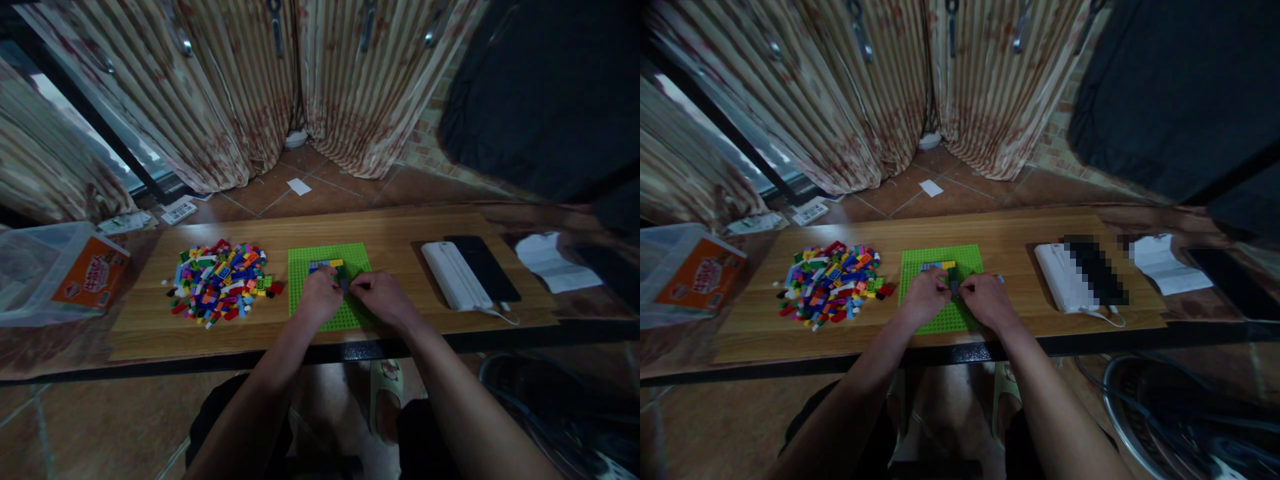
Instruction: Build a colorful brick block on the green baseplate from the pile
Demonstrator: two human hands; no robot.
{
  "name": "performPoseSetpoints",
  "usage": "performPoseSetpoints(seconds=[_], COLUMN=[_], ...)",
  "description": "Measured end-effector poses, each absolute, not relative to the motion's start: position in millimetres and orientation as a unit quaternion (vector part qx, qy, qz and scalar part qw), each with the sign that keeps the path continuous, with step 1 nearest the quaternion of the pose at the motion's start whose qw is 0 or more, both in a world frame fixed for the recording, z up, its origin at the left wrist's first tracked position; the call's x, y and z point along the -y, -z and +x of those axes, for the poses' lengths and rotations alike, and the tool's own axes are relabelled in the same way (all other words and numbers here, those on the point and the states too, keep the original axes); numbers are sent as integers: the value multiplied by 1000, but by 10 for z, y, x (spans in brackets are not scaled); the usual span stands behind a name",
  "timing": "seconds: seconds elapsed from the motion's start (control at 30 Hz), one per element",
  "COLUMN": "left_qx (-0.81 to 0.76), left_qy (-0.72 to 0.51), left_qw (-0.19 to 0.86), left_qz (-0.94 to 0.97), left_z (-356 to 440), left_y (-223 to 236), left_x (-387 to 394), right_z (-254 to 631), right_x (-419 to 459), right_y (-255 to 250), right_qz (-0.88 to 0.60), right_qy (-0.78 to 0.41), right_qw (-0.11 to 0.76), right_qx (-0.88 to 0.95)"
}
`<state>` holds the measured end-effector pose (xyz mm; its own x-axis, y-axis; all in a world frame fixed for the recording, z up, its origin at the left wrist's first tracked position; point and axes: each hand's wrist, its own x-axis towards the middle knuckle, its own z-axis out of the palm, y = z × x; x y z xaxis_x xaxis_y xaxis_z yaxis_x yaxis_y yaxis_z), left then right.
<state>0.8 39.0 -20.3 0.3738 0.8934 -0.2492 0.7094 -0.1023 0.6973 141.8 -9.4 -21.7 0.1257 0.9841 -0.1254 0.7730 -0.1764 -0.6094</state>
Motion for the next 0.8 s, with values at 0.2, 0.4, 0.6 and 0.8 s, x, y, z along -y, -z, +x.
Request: performPoseSetpoints(seconds=[0.2, 0.4, 0.6, 0.8], left_qx=[-558, -561, -562, -547], left_qy=[-121, -126, -123, -152], left_qw=[363, 350, 353, 405], left_qz=[737, 739, 738, 717], left_z=[34, 42, 37, -6], left_y=[228, 269, 254, 270], left_x=[-394, -396, -417, -411], right_z=[1394, 1373, 1348, 1397], right_x=[113, 116, 92, 142], right_y=[226, 278, 266, 205], right_qz=[-722, -721, -728, -712], right_qy=[-256, -236, -232, -239], right_qw=[212, 219, 204, 253], right_qx=[607, 613, 612, 610])
